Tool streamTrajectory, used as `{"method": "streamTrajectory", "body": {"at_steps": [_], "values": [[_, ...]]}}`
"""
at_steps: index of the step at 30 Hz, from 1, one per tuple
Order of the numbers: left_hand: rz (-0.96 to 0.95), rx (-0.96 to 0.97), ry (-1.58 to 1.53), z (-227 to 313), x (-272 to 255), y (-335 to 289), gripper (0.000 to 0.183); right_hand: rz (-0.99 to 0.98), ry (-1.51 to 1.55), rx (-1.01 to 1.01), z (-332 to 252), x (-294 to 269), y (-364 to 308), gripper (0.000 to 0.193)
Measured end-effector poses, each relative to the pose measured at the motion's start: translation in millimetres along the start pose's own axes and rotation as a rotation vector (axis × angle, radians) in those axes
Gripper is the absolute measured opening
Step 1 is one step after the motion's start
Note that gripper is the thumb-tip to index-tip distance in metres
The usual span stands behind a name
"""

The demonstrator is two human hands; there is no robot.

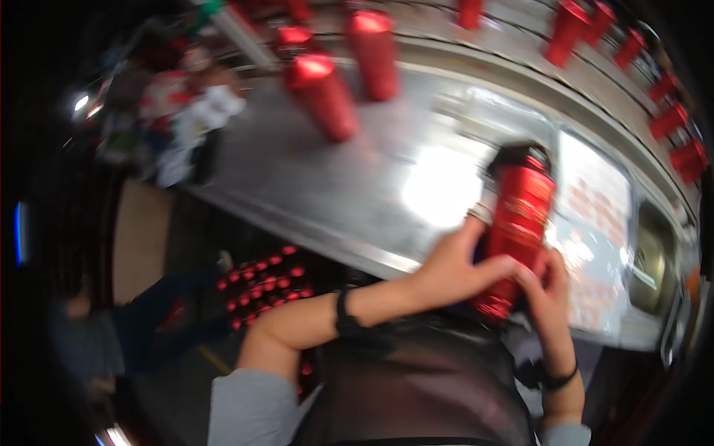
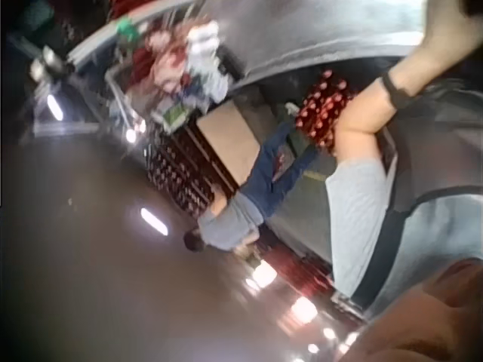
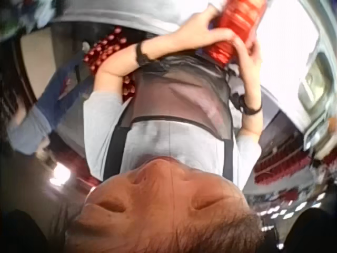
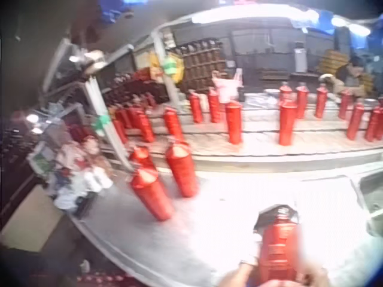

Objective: The person wipes a red bottle with a cloth and applies several adhesive labels to the side and bottom of the bottle. The person then places the finished bottle into a large cluster of other red bottles on the floor.

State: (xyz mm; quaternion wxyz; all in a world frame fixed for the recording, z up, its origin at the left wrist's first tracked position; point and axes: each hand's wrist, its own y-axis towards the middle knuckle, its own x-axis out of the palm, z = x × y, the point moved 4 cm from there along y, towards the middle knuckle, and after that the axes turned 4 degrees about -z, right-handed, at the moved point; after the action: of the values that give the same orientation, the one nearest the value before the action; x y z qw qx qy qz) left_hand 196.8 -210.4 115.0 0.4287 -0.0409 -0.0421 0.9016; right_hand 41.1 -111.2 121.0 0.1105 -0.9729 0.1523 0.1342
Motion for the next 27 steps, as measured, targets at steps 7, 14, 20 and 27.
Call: {"method": "streamTrajectory", "body": {"at_steps": [7, 14, 20, 27], "values": [[0.023, -0.036, 0.073, -6.8, 9.5, -0.5, 0.083, -0.070, 0.276, 0.008, 18.6, -5.7, -2.5, 0.026], [0.056, -0.013, 0.086, -5.9, 0.0, -3.3, 0.085, -0.078, 0.258, 0.022, 18.4, 0.5, 2.0, 0.026], [0.043, -0.015, 0.099, -7.1, 0.6, 0.5, 0.075, -0.019, -0.009, -0.036, 10.1, -3.9, 0.5, 0.028], [-0.004, 0.061, -0.058, -17.5, -12.5, -11.7, 0.084, -0.137, 0.280, 0.059, 16.7, 1.5, -5.6, 0.024]]}}
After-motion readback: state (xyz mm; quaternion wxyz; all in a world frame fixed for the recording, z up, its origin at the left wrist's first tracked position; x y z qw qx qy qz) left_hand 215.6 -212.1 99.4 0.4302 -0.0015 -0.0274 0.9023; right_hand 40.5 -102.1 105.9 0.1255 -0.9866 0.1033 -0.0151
